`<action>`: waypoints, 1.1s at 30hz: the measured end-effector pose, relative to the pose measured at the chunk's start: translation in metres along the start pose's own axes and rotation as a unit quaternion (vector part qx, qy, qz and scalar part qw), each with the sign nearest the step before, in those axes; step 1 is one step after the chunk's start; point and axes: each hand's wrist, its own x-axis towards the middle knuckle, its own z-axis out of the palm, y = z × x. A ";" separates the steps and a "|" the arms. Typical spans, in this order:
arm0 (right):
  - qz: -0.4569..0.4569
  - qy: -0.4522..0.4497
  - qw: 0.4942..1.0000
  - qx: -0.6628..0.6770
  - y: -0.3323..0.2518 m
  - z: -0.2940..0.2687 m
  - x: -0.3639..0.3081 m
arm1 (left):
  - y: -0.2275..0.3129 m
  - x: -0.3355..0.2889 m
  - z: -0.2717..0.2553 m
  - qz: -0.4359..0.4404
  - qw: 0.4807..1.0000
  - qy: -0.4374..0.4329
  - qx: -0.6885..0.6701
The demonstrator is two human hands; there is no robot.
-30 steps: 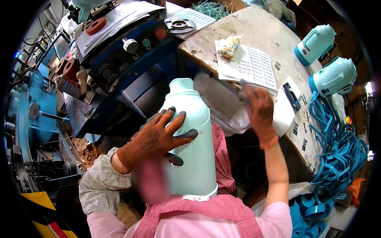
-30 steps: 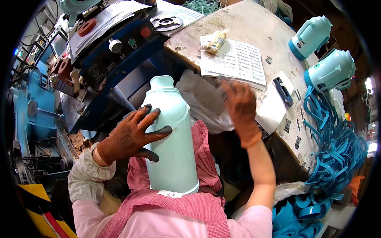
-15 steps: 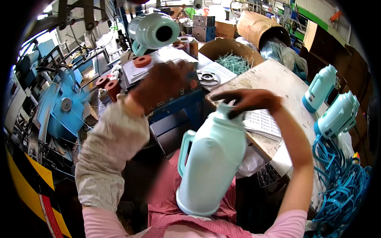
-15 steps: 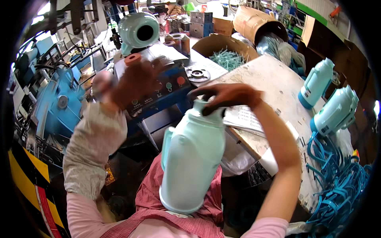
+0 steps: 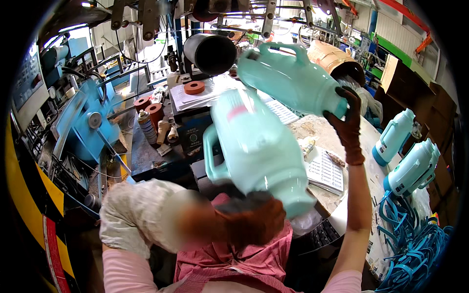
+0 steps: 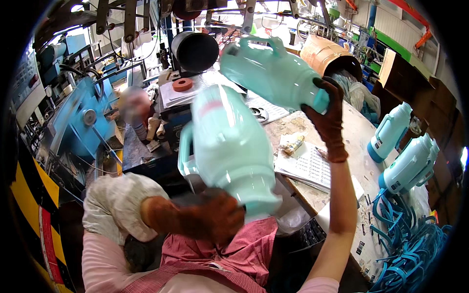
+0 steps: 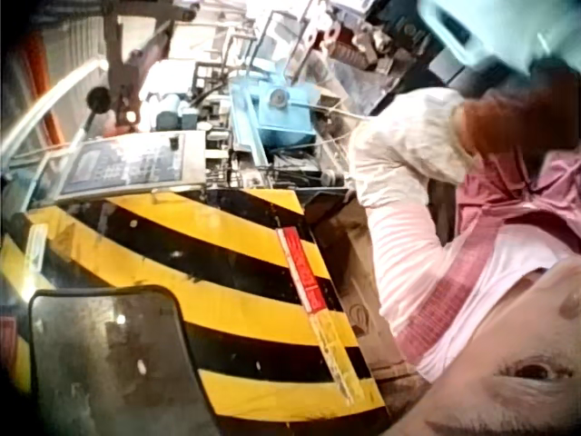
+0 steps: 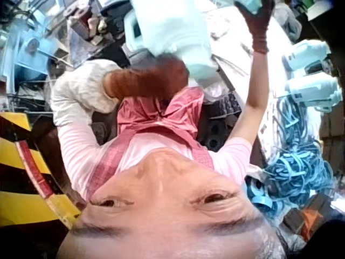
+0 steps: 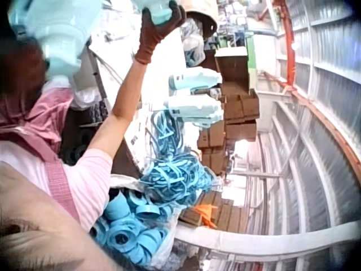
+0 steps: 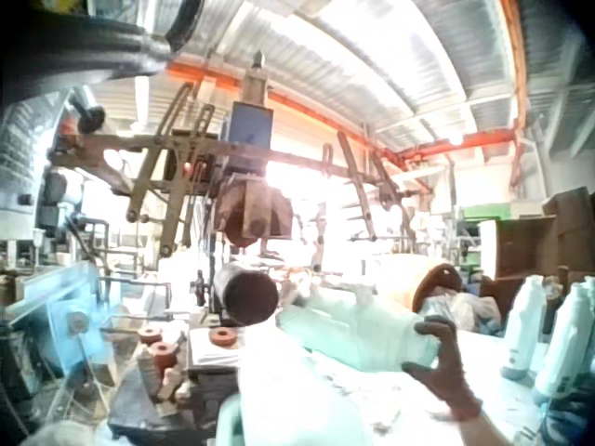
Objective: The person assembles light blue plastic jugs by attaching lids and handles. They pick up a jug body, screw on a lid, and then attach a handle, repeating this process for multiple units. The finished jugs are placed on a nearby table.
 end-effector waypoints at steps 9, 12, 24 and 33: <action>-0.139 -0.040 0.989 0.004 -0.113 0.120 0.027 | 0.106 0.076 0.034 0.355 0.810 -0.320 -0.341; -0.121 -0.048 0.991 0.018 -0.101 0.148 0.048 | 0.087 0.065 0.081 0.273 0.586 -0.041 -0.762; -0.011 -0.255 0.967 0.001 -0.040 0.260 0.103 | -0.174 -0.075 0.328 -0.364 0.903 -0.018 -0.227; 0.254 -0.134 0.957 0.046 -0.120 -0.074 -0.185 | -0.198 -0.084 0.379 -0.361 0.881 0.101 -0.288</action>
